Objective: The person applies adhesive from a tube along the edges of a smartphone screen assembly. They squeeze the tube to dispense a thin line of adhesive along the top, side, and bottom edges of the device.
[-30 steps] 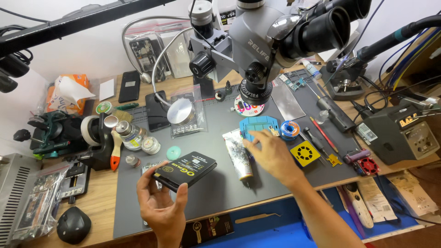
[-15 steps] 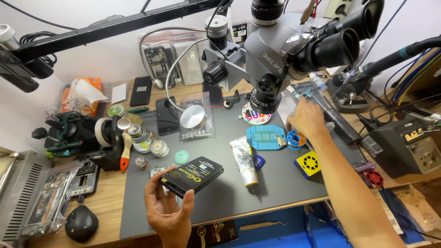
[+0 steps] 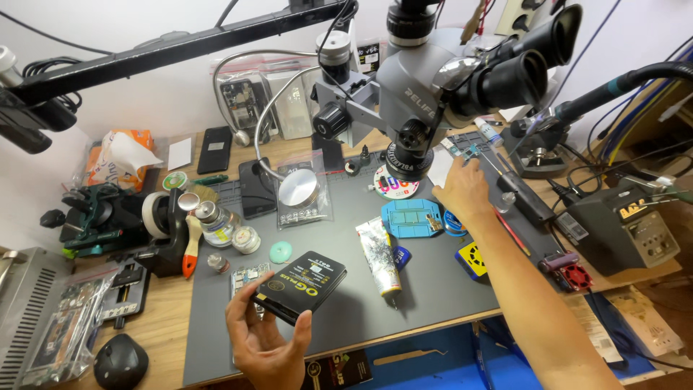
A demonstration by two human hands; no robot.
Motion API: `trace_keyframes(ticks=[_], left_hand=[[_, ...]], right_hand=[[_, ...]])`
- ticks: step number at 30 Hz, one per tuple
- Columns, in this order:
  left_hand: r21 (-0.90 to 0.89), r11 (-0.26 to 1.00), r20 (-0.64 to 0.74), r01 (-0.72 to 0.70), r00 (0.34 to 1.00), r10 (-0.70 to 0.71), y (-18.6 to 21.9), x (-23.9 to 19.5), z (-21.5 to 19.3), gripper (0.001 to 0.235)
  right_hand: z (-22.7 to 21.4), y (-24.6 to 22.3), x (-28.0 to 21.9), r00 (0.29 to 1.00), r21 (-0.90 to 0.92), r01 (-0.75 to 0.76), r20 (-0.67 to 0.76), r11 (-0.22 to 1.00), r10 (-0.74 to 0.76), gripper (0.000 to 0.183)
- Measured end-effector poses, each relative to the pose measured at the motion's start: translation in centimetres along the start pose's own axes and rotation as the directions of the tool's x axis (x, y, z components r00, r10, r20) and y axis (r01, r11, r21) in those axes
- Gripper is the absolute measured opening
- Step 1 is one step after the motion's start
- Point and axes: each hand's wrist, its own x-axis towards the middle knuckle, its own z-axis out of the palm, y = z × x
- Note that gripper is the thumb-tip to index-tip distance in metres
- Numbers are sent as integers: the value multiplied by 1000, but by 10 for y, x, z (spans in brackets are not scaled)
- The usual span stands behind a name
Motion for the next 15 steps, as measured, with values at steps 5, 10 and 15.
trace_keyframes(ticks=[5, 10, 15], left_hand=[[33, 999, -18, 29, 999, -28, 0, -5, 7, 77], [117, 992, 59, -51, 997, 44, 2, -4, 1, 76], [221, 945, 205, -240, 959, 196, 3, 9, -11, 78]], right_hand=[[-18, 3, -7, 993, 20, 8, -116, 1000, -6, 58], [-70, -13, -88, 1000, 64, 20, -23, 998, -19, 50], [-90, -55, -204, 978, 316, 210, -64, 925, -200, 43]])
